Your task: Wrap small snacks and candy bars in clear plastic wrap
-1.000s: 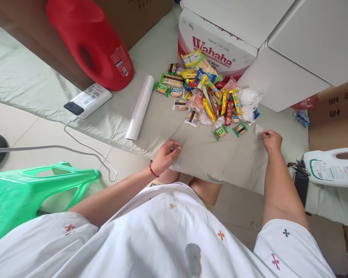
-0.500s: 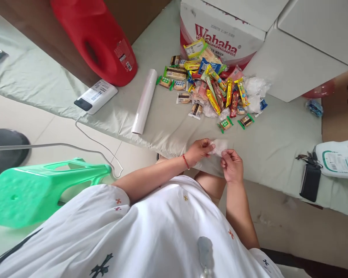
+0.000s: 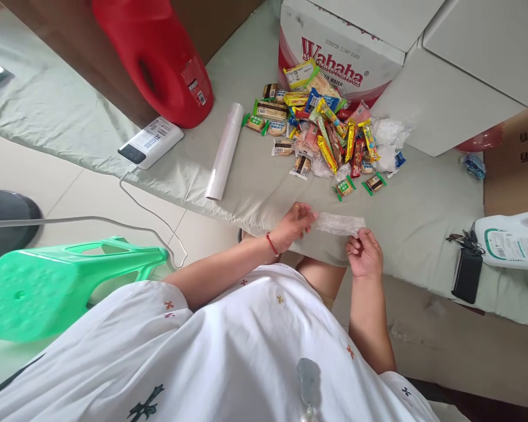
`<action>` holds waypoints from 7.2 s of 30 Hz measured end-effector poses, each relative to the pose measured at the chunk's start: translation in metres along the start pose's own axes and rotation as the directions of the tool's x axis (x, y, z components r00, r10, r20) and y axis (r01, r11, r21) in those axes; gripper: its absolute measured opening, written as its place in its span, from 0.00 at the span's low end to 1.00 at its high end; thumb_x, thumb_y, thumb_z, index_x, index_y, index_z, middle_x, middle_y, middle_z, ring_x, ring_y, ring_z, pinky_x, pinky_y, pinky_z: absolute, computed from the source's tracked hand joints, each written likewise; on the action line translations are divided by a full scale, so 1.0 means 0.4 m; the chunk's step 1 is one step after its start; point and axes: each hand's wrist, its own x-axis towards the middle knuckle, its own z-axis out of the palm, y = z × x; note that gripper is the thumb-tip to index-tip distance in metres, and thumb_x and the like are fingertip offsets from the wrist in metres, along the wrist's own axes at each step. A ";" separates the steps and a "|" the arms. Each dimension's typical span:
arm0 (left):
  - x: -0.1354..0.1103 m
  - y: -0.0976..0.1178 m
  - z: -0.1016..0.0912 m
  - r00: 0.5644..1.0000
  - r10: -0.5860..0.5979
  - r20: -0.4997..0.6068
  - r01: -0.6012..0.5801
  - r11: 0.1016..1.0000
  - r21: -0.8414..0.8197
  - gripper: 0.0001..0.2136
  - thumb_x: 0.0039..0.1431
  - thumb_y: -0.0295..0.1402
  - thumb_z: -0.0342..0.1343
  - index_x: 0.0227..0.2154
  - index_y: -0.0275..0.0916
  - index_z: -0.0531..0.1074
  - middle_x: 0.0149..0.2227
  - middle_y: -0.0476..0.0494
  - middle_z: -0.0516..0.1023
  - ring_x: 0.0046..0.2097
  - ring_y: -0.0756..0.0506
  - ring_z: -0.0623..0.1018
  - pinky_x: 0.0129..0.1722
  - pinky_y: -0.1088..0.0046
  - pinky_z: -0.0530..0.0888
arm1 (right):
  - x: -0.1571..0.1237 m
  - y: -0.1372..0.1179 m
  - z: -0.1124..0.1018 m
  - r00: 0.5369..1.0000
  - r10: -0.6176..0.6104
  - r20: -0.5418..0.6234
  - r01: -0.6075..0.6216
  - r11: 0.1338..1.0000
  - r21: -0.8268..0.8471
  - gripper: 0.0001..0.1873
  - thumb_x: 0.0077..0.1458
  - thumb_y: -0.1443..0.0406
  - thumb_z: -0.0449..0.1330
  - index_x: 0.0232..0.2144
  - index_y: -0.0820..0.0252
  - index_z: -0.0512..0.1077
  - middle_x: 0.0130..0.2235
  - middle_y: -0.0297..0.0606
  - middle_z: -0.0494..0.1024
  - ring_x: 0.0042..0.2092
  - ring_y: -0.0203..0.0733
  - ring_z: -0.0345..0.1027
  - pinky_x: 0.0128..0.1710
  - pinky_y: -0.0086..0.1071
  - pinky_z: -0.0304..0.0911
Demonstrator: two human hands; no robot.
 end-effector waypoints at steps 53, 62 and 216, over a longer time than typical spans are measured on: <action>0.056 0.035 -0.101 0.923 0.131 -0.363 -0.133 0.991 0.021 0.18 0.63 0.51 0.60 0.38 0.41 0.66 0.28 0.54 0.63 0.25 0.54 0.62 0.24 0.77 0.59 | -0.015 0.025 0.005 0.933 -0.352 -0.069 0.322 0.907 -0.271 0.17 0.47 0.52 0.74 0.31 0.55 0.75 0.36 0.32 0.78 0.30 0.32 0.65 0.27 0.26 0.59; -0.057 0.095 -0.041 0.915 0.399 -0.066 -0.321 0.815 0.483 0.21 0.67 0.53 0.52 0.30 0.40 0.69 0.30 0.48 0.68 0.34 0.48 0.68 0.36 0.71 0.67 | -0.117 0.092 0.090 0.829 -0.375 0.416 0.555 0.451 -0.700 0.07 0.57 0.54 0.68 0.38 0.45 0.82 0.56 0.38 0.81 0.53 0.50 0.76 0.55 0.44 0.70; 0.067 0.040 -0.219 0.798 0.300 0.523 -0.567 0.082 0.819 0.38 0.59 0.34 0.52 0.73 0.35 0.53 0.72 0.32 0.62 0.71 0.35 0.65 0.73 0.48 0.47 | 0.088 -0.003 0.164 0.534 0.019 0.845 0.778 -0.403 -0.482 0.19 0.66 0.53 0.57 0.54 0.49 0.78 0.48 0.47 0.76 0.52 0.59 0.62 0.53 0.52 0.60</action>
